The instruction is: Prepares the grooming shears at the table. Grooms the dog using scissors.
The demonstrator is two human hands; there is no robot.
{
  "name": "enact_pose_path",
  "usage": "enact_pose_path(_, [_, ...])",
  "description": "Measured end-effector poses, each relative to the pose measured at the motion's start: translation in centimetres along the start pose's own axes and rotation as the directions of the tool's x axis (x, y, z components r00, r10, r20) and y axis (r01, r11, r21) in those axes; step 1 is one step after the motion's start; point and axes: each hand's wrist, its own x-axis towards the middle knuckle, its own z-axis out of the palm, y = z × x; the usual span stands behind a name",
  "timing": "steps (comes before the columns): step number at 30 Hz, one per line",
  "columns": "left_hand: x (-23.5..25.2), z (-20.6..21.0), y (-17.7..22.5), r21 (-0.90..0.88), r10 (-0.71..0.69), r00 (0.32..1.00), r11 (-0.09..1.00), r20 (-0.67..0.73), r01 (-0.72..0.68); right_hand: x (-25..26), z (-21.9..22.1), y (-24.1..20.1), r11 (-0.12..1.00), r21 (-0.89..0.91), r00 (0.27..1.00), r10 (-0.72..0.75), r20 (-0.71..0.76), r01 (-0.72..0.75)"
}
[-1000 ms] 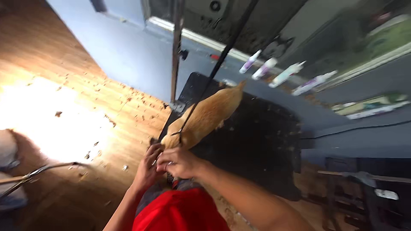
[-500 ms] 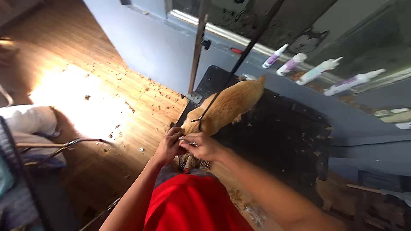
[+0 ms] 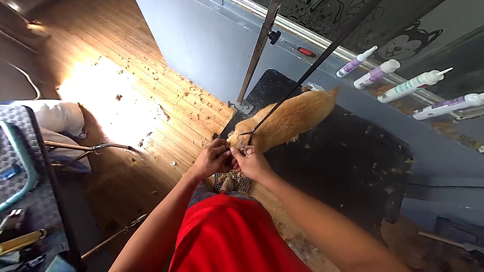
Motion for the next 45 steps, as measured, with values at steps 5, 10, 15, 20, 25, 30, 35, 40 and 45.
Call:
enact_pose_path(5, [0.3,-0.3,0.0,0.018,-0.017,1.000,1.000,0.012,0.017,-0.1,-0.7,2.0,0.912,0.072,0.915,-0.400,-0.044,0.403])
enact_pose_path(10, [0.6,0.1,0.1,0.052,0.045,0.999,0.998,0.023,-0.046,0.4,-1.6,2.7,0.370,-0.344,0.487,-0.792,0.368,0.863])
enact_pose_path(15, [0.8,0.1,0.1,0.018,0.023,1.000,1.000,-0.009,-0.023,1.2,-2.2,3.2,0.536,-0.269,0.599,-0.740,0.306,0.800])
enact_pose_path(20, [1.1,-0.4,0.1,0.062,0.069,0.997,0.996,0.038,-0.072,0.8,-0.6,3.3,0.533,-0.327,0.620,-0.728,0.291,0.780])
enact_pose_path(25, [1.3,-0.8,-0.4,-0.013,0.045,0.999,0.999,0.012,-0.045,1.1,-0.2,1.5,0.951,-0.023,0.947,-0.305,0.105,0.309])
enact_pose_path(30, [1.5,-1.2,-0.7,-0.049,-0.023,0.999,0.998,0.042,0.025,0.4,0.5,1.9,0.935,0.338,0.989,-0.065,-0.134,0.107])
enact_pose_path(35, [1.7,-1.0,-0.6,-0.053,-0.047,0.997,0.997,0.066,0.051,-0.3,0.0,1.7,0.944,0.190,0.945,-0.220,-0.240,0.269])
enact_pose_path(40, [1.6,-0.5,-0.2,-0.062,-0.041,0.998,0.997,0.054,0.044,-0.9,-0.7,3.6,0.622,-0.301,0.669,-0.740,0.077,0.723])
enact_pose_path(45, [1.4,-0.1,0.5,-0.045,0.020,0.998,0.999,0.059,-0.018,-0.8,-0.1,3.2,0.644,-0.405,0.732,-0.673,0.101,0.649])
